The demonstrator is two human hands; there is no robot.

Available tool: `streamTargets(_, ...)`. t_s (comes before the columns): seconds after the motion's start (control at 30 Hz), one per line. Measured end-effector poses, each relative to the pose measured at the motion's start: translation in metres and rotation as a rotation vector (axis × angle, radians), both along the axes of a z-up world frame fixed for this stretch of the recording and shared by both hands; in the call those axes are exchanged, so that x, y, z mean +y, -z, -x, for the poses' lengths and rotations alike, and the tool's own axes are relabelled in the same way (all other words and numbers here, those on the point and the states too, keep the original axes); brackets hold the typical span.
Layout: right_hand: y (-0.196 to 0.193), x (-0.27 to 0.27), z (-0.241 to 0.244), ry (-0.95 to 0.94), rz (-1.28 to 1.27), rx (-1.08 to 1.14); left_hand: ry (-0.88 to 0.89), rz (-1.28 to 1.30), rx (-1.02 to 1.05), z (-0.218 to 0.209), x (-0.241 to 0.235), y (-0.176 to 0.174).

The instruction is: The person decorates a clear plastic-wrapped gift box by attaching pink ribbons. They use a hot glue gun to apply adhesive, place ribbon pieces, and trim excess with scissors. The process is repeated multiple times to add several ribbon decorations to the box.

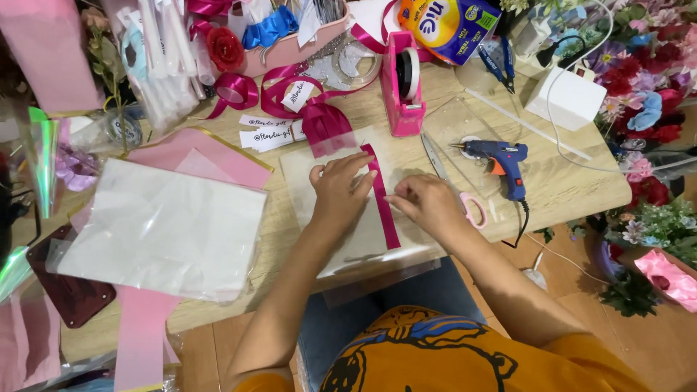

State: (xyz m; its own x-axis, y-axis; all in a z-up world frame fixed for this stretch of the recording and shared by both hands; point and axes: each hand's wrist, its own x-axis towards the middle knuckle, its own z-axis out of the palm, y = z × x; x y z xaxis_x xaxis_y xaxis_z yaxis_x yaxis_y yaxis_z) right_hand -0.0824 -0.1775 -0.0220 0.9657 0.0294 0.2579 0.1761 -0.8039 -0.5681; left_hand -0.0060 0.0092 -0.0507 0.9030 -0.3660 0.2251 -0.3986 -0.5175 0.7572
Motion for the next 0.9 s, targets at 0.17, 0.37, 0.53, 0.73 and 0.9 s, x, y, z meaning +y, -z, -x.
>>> streamTargets(0.17,0.009,0.012,-0.027,0.078,0.097,0.184,-0.06,0.086,-0.036,-0.012,0.01,0.007)
streamTargets(0.37,0.009,0.01,-0.039,0.102,0.038,0.307,-0.088,0.276,0.006,-0.01,0.022,-0.031)
streamTargets(0.53,0.005,0.008,-0.046,0.093,0.039,0.378,-0.139,0.56,-0.05,-0.015,0.033,-0.069)
streamTargets(0.73,0.004,0.007,-0.048,0.104,-0.027,0.42,-0.23,0.865,-0.262,-0.003,0.078,-0.133)
streamTargets(0.9,-0.01,0.011,-0.05,0.168,-0.161,0.561,-0.562,0.937,-0.74,0.029,0.157,-0.187)
